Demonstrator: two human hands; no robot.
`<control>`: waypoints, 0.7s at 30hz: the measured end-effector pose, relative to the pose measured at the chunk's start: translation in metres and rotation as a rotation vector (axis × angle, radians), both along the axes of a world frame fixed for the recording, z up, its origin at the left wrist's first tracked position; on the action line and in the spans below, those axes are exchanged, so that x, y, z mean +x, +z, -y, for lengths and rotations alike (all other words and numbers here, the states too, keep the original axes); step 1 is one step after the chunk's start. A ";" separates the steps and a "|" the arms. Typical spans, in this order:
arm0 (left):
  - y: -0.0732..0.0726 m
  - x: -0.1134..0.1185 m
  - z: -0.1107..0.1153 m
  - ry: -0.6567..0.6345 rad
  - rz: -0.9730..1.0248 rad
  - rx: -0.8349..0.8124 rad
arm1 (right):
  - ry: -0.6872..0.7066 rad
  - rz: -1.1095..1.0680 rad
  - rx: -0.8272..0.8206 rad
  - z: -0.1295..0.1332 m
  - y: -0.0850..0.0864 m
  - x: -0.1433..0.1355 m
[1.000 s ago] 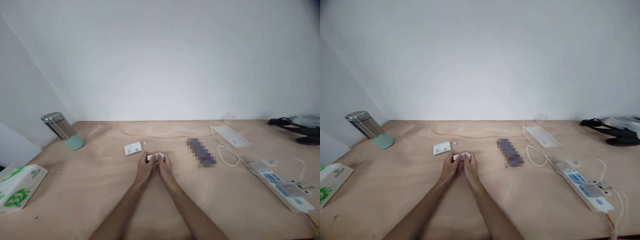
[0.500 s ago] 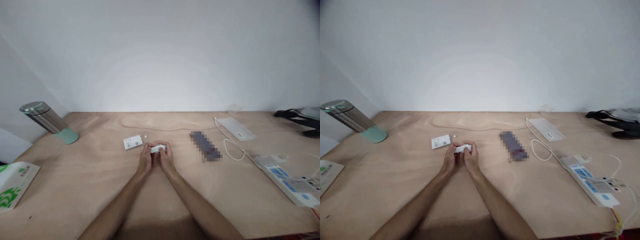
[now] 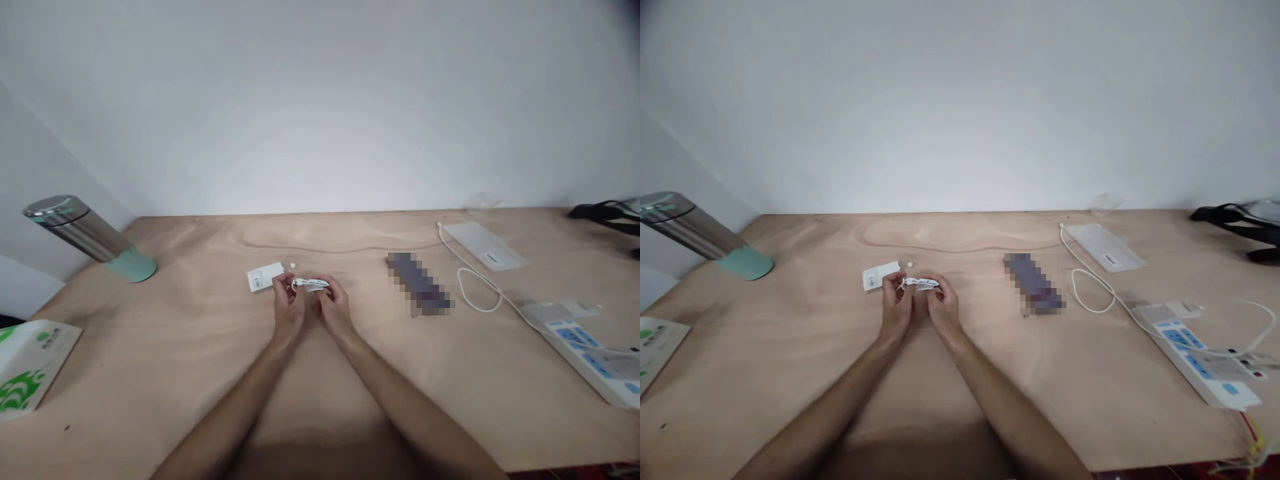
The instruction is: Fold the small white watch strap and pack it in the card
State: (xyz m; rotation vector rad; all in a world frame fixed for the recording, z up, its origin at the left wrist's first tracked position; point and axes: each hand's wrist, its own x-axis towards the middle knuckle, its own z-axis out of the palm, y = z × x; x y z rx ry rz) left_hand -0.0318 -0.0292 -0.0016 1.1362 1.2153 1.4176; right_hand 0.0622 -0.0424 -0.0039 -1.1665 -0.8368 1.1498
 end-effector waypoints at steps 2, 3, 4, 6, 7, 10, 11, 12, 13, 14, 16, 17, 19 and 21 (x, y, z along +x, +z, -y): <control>0.000 0.000 0.000 0.006 0.010 0.004 | 0.022 -0.005 -0.009 0.001 0.002 0.000; 0.000 0.001 0.000 0.006 0.009 0.011 | 0.030 -0.005 -0.011 0.001 0.002 -0.001; 0.000 0.001 -0.001 0.004 0.001 0.024 | 0.033 0.000 -0.011 0.001 0.002 -0.001; -0.001 0.001 -0.003 0.000 -0.032 0.058 | 0.031 0.016 -0.004 0.000 0.002 -0.002; -0.002 0.001 -0.004 0.001 -0.053 0.073 | 0.028 0.022 0.001 0.000 0.001 -0.002; -0.002 0.000 -0.008 0.000 -0.108 0.090 | 0.020 0.027 0.008 0.000 0.003 -0.002; -0.002 -0.001 -0.008 -0.010 -0.117 0.088 | 0.016 0.024 0.005 0.000 0.004 -0.002; -0.001 -0.001 -0.009 -0.027 -0.121 0.083 | 0.009 0.019 0.000 0.000 0.005 -0.001; 0.000 -0.002 -0.009 -0.050 -0.118 0.074 | 0.005 0.013 -0.005 0.001 0.006 0.000; 0.001 -0.003 -0.009 -0.076 -0.109 0.060 | 0.003 0.007 -0.007 0.001 0.007 0.000; 0.002 -0.005 -0.009 -0.134 -0.088 0.017 | 0.013 0.006 -0.009 0.000 0.006 0.002; 0.002 -0.005 -0.008 -0.156 -0.081 -0.003 | 0.022 0.012 -0.011 -0.001 0.005 0.003; 0.002 -0.005 -0.008 -0.178 -0.077 -0.028 | 0.035 0.025 -0.024 -0.002 0.003 0.005; 0.002 -0.005 -0.009 -0.174 -0.070 -0.036 | 0.039 0.030 -0.040 -0.004 0.001 0.006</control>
